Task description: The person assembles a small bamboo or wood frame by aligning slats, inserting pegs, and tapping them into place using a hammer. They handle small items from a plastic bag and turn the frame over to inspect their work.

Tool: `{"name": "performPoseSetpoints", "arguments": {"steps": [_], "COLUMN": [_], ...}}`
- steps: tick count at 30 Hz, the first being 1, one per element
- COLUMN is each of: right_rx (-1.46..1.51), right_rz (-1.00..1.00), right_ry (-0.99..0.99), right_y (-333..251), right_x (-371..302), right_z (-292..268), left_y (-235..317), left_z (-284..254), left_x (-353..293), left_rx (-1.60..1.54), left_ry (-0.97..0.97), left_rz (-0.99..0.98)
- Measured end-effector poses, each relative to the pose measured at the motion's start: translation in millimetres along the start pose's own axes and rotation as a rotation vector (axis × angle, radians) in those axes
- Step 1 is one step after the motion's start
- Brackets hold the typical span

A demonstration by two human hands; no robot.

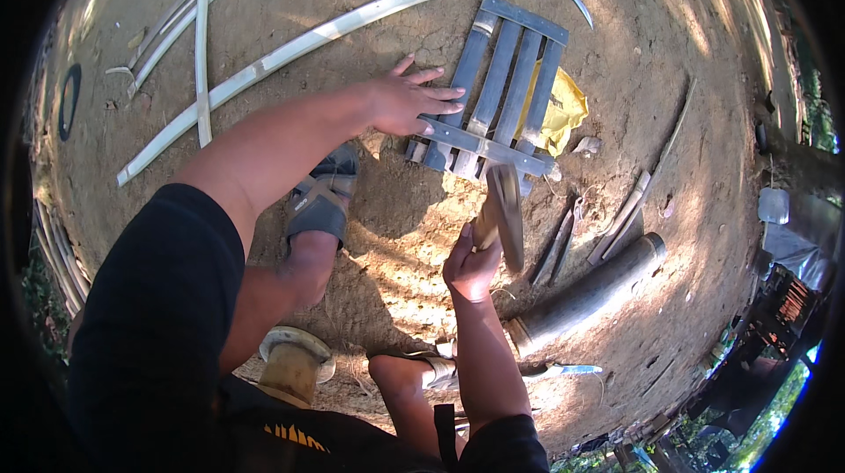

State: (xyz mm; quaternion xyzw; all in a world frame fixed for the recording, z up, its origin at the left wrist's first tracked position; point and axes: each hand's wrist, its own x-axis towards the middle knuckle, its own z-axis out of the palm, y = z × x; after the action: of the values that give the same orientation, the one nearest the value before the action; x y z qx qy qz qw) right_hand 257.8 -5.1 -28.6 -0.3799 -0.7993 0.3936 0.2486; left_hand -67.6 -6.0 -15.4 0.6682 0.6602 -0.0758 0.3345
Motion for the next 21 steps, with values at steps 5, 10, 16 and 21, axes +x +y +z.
{"name": "performPoseSetpoints", "arguments": {"steps": [5,10,16,21], "right_rx": [-0.516,-0.181,-0.373,-0.243], "right_rz": [0.381,-0.030,0.308,0.307], "right_ry": [-0.471,0.016,-0.393,-0.037], "right_y": [-27.7,-15.1,-46.6,-3.7], "right_x": [29.8,1.7,23.0,-34.2], "right_z": [3.2,-5.9,-13.9,-40.2], "left_y": [-4.6,-4.9,-4.3,2.7], "left_z": [0.6,-3.2,-2.6,-2.7], "left_x": [-5.6,1.5,-11.9,-3.1], "left_rx": [-0.015,-0.006,-0.034,-0.053], "left_ry": [-0.019,0.005,-0.029,0.021], "left_rz": [-0.001,-0.008,-0.010,-0.038]}}
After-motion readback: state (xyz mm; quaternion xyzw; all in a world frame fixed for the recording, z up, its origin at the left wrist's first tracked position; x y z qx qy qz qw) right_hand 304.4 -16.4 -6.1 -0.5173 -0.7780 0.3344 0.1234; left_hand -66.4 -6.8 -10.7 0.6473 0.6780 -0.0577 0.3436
